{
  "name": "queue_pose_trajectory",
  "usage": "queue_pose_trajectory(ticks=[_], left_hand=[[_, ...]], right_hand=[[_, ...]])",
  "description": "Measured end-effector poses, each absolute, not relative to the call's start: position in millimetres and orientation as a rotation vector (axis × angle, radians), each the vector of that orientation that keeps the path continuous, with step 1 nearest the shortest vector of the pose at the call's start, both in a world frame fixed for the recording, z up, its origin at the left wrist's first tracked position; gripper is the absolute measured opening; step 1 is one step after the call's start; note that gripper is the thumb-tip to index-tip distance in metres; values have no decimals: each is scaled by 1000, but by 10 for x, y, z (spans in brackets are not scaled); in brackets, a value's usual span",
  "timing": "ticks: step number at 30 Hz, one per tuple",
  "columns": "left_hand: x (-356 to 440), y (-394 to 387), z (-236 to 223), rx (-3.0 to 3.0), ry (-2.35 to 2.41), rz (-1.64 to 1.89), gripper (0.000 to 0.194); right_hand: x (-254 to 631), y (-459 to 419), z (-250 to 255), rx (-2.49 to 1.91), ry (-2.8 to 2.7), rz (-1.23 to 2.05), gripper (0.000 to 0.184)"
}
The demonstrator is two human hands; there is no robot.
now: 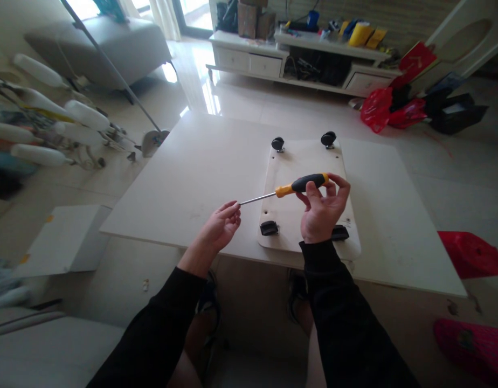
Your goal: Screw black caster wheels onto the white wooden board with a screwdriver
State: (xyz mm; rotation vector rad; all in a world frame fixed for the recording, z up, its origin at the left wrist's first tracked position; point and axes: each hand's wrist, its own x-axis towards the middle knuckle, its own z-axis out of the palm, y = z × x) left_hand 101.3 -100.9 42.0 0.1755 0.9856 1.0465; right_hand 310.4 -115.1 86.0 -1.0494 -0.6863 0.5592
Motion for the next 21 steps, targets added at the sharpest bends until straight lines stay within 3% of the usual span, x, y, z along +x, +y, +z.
queue_pose_trajectory(ticks=[13,21], left_hand=[[1098,-1015,444,147,992,1151,25],[1130,-1031,441,242,1005,1214,28]], right_hand=[[3112,-1164,837,-1099,-799,498,46],[3111,-1134,832,-1080,-752,563,51]])
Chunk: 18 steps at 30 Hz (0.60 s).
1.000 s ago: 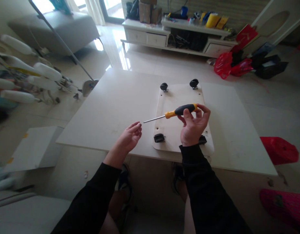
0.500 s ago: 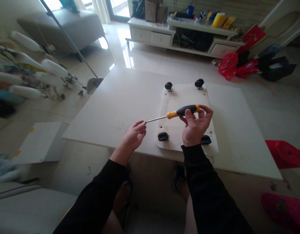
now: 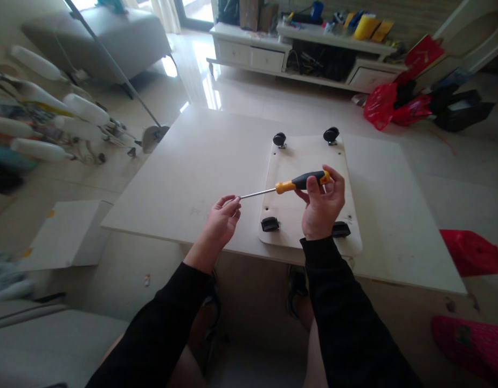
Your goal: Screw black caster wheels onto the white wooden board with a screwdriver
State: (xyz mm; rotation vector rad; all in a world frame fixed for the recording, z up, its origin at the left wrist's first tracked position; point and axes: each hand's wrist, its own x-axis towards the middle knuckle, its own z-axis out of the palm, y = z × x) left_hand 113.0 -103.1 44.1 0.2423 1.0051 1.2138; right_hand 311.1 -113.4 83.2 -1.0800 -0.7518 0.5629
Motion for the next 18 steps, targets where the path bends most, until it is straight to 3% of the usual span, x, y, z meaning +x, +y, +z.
queue_pose_trajectory(ticks=[10,13,18], left_hand=[[1110,-1026,481,339,1047,1173,27],[1127,-1082,475,568,1159,1000,20],[1288,-1298,451,1091,1289,626,29]], right_hand=[[3176,-1132,814,-1063,-714,498,51],[3245,-1128,832,-1091,-716,405,50],[3312,-1121,788,-1106,-791,329,53]])
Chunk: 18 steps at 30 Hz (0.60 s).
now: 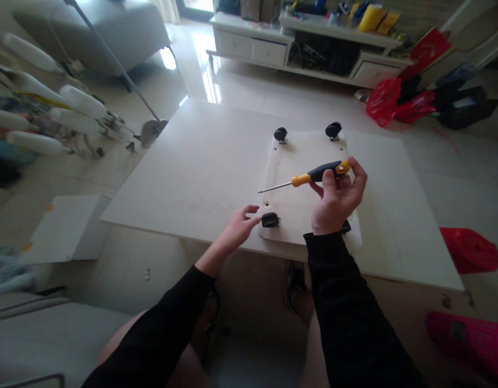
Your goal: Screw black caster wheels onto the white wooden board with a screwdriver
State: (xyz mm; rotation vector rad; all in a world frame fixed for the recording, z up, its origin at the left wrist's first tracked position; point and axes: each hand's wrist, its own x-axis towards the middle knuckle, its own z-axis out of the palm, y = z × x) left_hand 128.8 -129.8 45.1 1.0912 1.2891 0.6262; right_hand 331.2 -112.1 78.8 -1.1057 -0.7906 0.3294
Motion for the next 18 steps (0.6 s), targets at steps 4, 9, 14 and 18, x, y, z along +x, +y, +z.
queue_pose_trajectory(ticks=[4,9,14,18], left_hand=[[1491,-1565,428,1235,1320,588,34],[1700,-1920,419,1180,1330,653,44],[1815,-2109,462,1117,1292,641,45],[1850,-2115,471,1114,1272,622,45]], right_hand=[[3294,-1135,729,-1128,-974,186,49],[3218,-1171,712,-1130,-1170,78,48],[3142,-1183,696,-1123,-1278,38,50],[3102,-1191,687,-1114,-1326,98,52]])
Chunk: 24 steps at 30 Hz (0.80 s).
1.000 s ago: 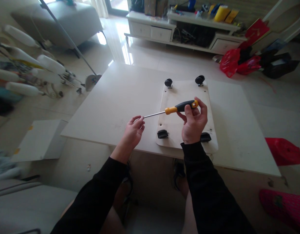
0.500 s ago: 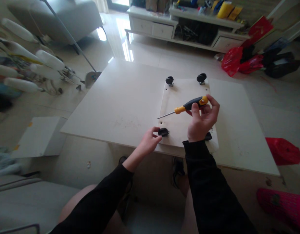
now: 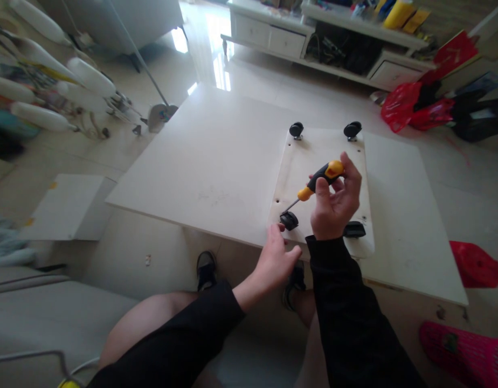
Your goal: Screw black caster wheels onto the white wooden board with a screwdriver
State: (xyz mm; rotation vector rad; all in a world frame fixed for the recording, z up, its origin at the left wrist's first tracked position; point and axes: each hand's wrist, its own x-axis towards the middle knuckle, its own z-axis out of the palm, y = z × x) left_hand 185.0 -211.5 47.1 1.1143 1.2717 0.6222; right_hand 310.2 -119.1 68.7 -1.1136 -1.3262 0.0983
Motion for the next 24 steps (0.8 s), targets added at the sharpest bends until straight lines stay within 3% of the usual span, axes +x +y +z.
queue_pose_trajectory(ticks=[14,24], left_hand=[[1930,-2197,478,1474,1175,589,58],[1958,-2124,464,1512,1154,548,51]], right_hand=[[2986,-1183,691,-1113,-1501,192,60],[2862,-1226,743,-1133,-1697,219,61]])
